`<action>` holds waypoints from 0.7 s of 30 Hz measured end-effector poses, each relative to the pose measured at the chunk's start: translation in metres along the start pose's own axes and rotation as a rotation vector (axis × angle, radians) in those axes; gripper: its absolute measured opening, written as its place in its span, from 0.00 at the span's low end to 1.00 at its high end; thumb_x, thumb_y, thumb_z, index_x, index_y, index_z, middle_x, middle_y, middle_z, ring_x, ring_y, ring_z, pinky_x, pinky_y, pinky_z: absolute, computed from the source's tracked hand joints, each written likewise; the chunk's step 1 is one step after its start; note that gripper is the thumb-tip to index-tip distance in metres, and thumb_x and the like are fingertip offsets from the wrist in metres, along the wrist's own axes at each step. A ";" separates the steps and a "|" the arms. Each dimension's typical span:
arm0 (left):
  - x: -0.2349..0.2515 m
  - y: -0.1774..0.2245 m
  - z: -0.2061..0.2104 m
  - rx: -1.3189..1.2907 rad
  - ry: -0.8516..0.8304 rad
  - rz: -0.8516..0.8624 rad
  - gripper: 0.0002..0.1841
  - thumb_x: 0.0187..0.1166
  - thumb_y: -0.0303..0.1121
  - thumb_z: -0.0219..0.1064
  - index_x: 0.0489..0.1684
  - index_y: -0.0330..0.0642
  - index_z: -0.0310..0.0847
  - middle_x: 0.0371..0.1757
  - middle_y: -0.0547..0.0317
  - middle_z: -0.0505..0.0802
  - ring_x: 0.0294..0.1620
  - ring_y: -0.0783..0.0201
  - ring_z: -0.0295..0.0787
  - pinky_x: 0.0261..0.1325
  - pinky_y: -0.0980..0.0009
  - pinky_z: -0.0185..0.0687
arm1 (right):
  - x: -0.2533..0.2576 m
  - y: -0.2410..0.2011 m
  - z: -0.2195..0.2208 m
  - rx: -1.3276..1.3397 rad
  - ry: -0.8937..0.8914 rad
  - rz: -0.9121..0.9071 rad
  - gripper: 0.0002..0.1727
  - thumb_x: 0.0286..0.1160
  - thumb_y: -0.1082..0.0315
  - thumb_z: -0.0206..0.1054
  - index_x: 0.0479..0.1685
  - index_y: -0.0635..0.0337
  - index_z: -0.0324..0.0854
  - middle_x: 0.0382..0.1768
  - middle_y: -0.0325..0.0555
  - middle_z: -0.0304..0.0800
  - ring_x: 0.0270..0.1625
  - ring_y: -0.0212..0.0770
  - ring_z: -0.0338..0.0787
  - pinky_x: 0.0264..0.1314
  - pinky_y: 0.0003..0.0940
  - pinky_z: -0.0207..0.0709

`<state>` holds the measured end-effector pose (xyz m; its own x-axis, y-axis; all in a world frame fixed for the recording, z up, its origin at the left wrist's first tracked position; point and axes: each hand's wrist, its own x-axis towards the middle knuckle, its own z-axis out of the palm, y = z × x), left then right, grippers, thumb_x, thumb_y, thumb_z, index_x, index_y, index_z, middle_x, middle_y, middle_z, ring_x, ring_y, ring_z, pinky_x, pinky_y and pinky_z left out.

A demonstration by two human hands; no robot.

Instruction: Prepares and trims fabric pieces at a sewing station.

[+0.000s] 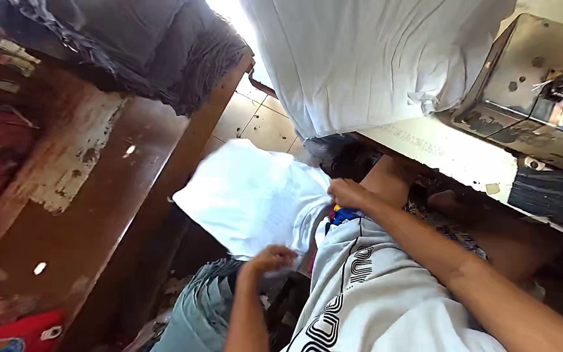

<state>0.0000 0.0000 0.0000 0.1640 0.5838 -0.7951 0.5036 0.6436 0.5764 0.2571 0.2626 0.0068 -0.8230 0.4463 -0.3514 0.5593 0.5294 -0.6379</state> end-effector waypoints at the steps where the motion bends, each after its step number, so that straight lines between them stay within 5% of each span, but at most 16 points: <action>1: 0.014 0.003 0.015 0.115 -0.098 -0.164 0.14 0.77 0.35 0.73 0.58 0.41 0.91 0.53 0.49 0.96 0.51 0.52 0.93 0.58 0.47 0.87 | -0.002 -0.001 0.003 -0.001 -0.063 0.045 0.14 0.76 0.59 0.71 0.55 0.55 0.91 0.59 0.55 0.90 0.64 0.59 0.88 0.65 0.70 0.79; 3: 0.028 0.030 0.024 0.233 -0.224 -0.351 0.15 0.80 0.39 0.71 0.57 0.41 0.92 0.50 0.47 0.97 0.50 0.48 0.94 0.57 0.43 0.86 | -0.014 -0.008 -0.010 0.066 -0.052 0.039 0.16 0.82 0.56 0.66 0.59 0.52 0.90 0.61 0.52 0.90 0.67 0.56 0.87 0.70 0.65 0.78; 5: 0.034 0.074 0.008 0.293 -0.188 -0.240 0.14 0.83 0.40 0.68 0.51 0.38 0.91 0.43 0.47 0.97 0.43 0.50 0.96 0.54 0.46 0.89 | -0.035 0.001 -0.023 0.204 0.029 -0.020 0.15 0.83 0.57 0.65 0.55 0.56 0.91 0.56 0.51 0.91 0.64 0.51 0.89 0.71 0.58 0.78; 8: 0.035 0.182 -0.033 0.485 0.277 0.188 0.10 0.80 0.38 0.70 0.44 0.42 0.92 0.39 0.51 0.95 0.43 0.50 0.94 0.54 0.40 0.88 | -0.058 0.023 -0.035 0.616 0.232 -0.166 0.14 0.83 0.60 0.68 0.45 0.61 0.91 0.38 0.45 0.93 0.43 0.35 0.89 0.54 0.36 0.82; 10: 0.037 0.268 -0.047 0.500 0.540 0.504 0.11 0.83 0.39 0.68 0.48 0.43 0.91 0.41 0.55 0.93 0.41 0.58 0.91 0.51 0.50 0.89 | -0.068 0.029 -0.038 0.944 0.312 -0.222 0.13 0.83 0.63 0.69 0.42 0.66 0.90 0.32 0.41 0.93 0.34 0.26 0.87 0.42 0.26 0.82; 13: 0.056 0.379 -0.044 0.473 0.801 0.914 0.10 0.80 0.37 0.72 0.48 0.41 0.90 0.44 0.55 0.91 0.34 0.64 0.84 0.37 0.65 0.84 | -0.083 0.034 -0.043 1.096 0.364 -0.208 0.11 0.82 0.66 0.69 0.43 0.67 0.89 0.32 0.40 0.93 0.31 0.24 0.86 0.36 0.23 0.79; 17: 0.092 0.469 -0.025 0.721 0.741 0.958 0.25 0.81 0.49 0.71 0.70 0.46 0.82 0.70 0.47 0.83 0.62 0.49 0.86 0.58 0.50 0.86 | -0.115 0.031 -0.045 0.994 0.346 -0.186 0.13 0.83 0.64 0.67 0.44 0.68 0.88 0.33 0.44 0.92 0.34 0.30 0.87 0.43 0.30 0.82; 19: 0.097 0.487 -0.024 0.723 0.670 1.000 0.14 0.84 0.41 0.69 0.57 0.43 0.88 0.62 0.48 0.88 0.57 0.50 0.88 0.58 0.48 0.86 | -0.146 0.026 -0.049 0.971 0.321 -0.159 0.14 0.85 0.62 0.66 0.46 0.67 0.88 0.32 0.45 0.90 0.33 0.32 0.87 0.43 0.32 0.83; 21: 0.089 0.501 -0.036 0.630 0.662 1.088 0.11 0.86 0.39 0.66 0.52 0.43 0.89 0.55 0.53 0.91 0.47 0.59 0.90 0.49 0.58 0.89 | -0.172 0.021 -0.054 0.984 0.353 -0.166 0.15 0.85 0.61 0.66 0.46 0.66 0.89 0.28 0.43 0.89 0.28 0.31 0.85 0.36 0.30 0.82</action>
<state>0.2363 0.3920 0.2247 0.3758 0.8703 0.3182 0.7022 -0.4915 0.5151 0.4159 0.2361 0.0905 -0.7184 0.6898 -0.0902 -0.0142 -0.1441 -0.9895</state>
